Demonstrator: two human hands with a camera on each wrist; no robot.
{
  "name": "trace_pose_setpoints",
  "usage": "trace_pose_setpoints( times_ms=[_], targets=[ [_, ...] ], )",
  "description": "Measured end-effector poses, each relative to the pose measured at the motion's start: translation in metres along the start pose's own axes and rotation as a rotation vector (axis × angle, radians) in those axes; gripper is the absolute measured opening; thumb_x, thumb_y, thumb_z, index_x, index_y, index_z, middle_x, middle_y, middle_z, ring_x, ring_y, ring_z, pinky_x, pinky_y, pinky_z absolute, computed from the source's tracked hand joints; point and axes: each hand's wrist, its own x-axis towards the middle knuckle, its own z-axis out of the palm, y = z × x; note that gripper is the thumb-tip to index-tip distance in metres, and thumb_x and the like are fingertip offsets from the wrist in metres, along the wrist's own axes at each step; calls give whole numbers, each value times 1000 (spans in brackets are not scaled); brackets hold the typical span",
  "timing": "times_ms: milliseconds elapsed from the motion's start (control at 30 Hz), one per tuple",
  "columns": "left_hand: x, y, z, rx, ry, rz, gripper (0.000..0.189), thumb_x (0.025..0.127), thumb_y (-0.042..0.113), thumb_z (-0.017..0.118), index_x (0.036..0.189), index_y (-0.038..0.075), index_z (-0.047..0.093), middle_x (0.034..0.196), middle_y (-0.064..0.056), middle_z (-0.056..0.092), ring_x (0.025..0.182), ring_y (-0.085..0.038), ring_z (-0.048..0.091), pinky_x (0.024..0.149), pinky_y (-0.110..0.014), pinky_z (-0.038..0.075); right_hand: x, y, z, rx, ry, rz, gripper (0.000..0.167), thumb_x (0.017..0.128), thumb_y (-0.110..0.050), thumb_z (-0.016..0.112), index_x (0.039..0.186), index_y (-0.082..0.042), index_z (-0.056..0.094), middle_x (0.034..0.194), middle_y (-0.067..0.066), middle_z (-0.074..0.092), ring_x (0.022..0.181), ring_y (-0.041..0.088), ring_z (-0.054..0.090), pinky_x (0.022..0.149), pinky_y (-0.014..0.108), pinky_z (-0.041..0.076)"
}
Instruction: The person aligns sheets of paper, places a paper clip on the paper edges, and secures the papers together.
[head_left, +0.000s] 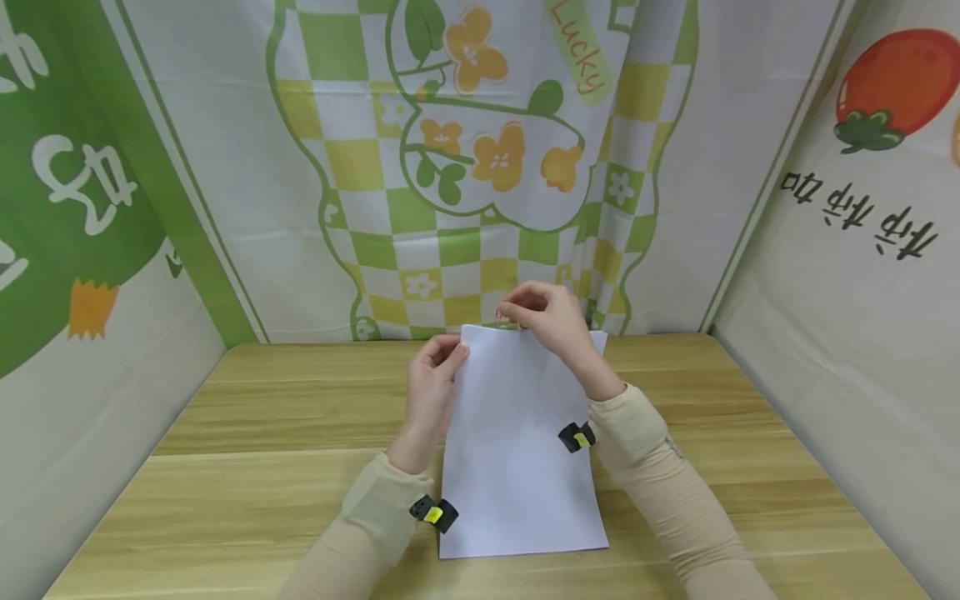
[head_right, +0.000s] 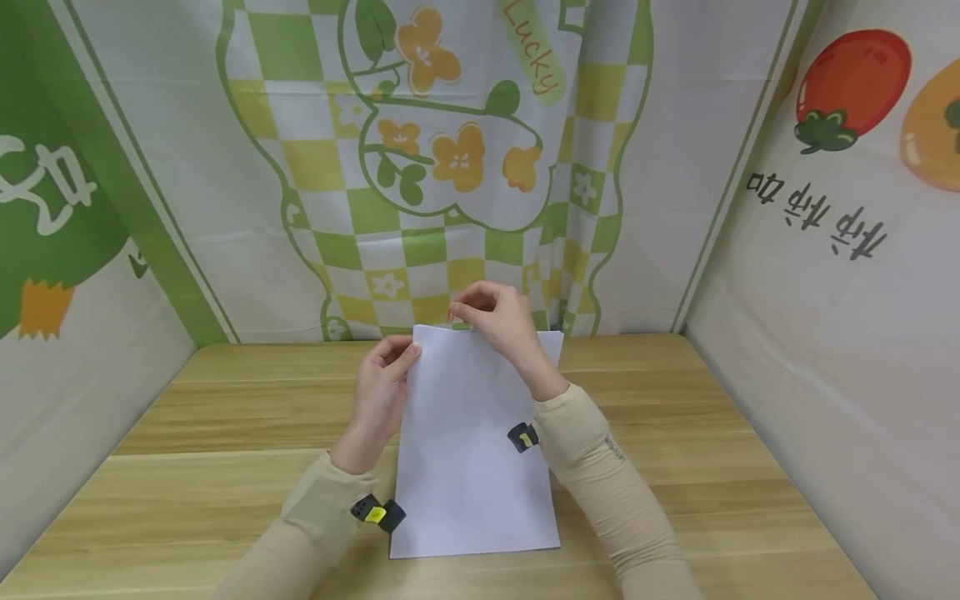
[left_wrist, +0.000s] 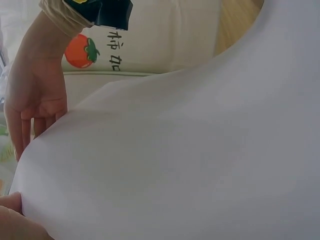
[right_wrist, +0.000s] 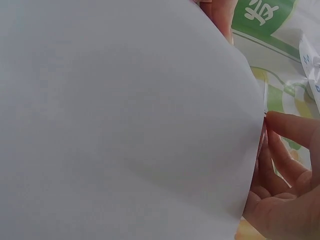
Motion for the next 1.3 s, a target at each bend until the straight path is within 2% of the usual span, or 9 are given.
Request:
trace_pose_setpoints(
  times_ms=[267,533,700,800,900,1100,1300],
  targets=[
    [1,-1,0,-7,4,-9,13,86,-4,64,83,9,65,83,-4,60,75,-9,55,66,-18,47,0,-1,-2,55,-26,9,19,90,-24,65,97,-7,67,92,13,71,79,24,63,72,33,53],
    [-1,-1,0,-20,0,-3,15,84,-5,65,82,10,65,80,-1,59,74,-8,55,66,-17,47,0,-2,-3,82,-39,54,18,95,-23,58,102,-6,61,92,12,69,80,26,64,72,30,55],
    [-2,-1,0,-19,0,5,6,82,-1,69,85,3,66,82,-5,60,75,-9,56,66,-18,47,-1,-3,-3,95,-38,69,18,96,-22,56,101,-5,59,95,14,66,86,34,63,72,31,55],
    [-2,-2,0,-24,4,7,7,82,-1,70,87,0,66,82,-5,61,75,-9,56,66,-18,47,-2,-4,-3,92,-35,80,18,96,-22,55,102,-5,58,99,16,64,90,37,62,73,31,55],
    [-2,-2,0,-24,-3,8,7,83,-2,68,85,3,66,81,-2,60,75,-9,55,67,-17,47,-2,-5,-3,112,-24,88,18,97,-21,55,103,-4,57,101,16,63,90,33,63,73,30,55],
    [-2,-1,0,-25,-6,-3,13,83,-4,67,83,9,65,82,-3,59,75,-9,55,67,-17,47,-1,-6,-4,207,-20,73,19,96,-15,55,106,1,54,100,17,64,80,14,66,73,27,56],
    [-1,-2,-1,-25,-2,-5,12,83,-2,69,82,9,65,84,-7,59,76,-10,55,67,-18,48,-2,-6,-6,278,-12,32,23,95,-12,55,112,3,59,99,19,64,77,10,66,75,30,57]
  ],
)
